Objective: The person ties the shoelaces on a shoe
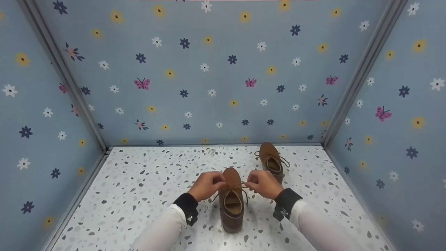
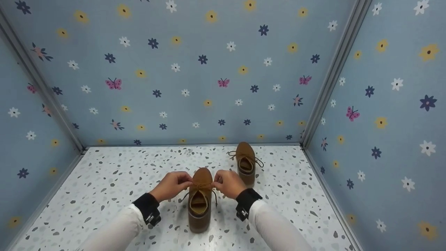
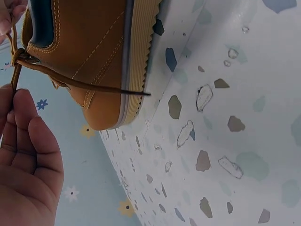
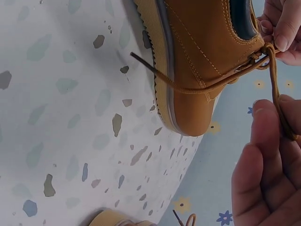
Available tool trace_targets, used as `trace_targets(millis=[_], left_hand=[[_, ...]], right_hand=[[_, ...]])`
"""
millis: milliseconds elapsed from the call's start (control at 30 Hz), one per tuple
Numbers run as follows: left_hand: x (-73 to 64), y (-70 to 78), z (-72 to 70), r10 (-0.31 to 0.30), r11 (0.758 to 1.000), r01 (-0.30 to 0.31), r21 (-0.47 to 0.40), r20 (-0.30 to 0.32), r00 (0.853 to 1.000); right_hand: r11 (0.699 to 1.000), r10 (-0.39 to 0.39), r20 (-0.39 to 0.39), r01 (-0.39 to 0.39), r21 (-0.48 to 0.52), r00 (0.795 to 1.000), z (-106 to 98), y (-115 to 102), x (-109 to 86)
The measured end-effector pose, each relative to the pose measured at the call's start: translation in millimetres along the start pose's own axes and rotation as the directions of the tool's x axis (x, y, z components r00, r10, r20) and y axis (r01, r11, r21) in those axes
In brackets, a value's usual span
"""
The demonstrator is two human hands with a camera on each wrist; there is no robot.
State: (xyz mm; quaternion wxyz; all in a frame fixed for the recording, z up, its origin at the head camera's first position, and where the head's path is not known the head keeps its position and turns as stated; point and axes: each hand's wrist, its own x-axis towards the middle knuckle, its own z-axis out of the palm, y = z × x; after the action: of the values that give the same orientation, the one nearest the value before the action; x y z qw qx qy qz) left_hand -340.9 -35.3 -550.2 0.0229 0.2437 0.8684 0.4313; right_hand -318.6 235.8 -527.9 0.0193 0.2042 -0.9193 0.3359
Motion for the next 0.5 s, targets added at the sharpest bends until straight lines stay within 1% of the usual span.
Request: trace_targets(millis=[167, 333, 400, 500], left_hand=[[-0.6, -0.3, -2.5, 0.028, 0.999, -0.027, 0.034, -0.008, 1.0], [-2.8, -0.6, -5.3, 0.018, 0.999, -0.017, 0.039, -0.004, 1.0], [-3.6, -0.9, -6.3, 0.015, 0.999, -0.015, 0.038, -0.003, 1.0], [-4.2, -2.5, -7.2, 0.019, 0.999, -0.019, 0.044, -0.004, 1.0]], right_hand=[[1.0, -0.002, 0.018, 0.002, -0.025, 1.0, -1.6, -0.8, -0.8], [0.998, 0.001, 0.023, 0.001, -0.061, 1.0, -1.7, -0.1, -2.1], [0.997, -0.012, 0.022, 0.014, -0.081, 1.0, -1.8, 0.8, -2.4], [0.992, -0.053, 0.015, 0.055, -0.117, 0.998, -1.9, 2.8, -2.6]])
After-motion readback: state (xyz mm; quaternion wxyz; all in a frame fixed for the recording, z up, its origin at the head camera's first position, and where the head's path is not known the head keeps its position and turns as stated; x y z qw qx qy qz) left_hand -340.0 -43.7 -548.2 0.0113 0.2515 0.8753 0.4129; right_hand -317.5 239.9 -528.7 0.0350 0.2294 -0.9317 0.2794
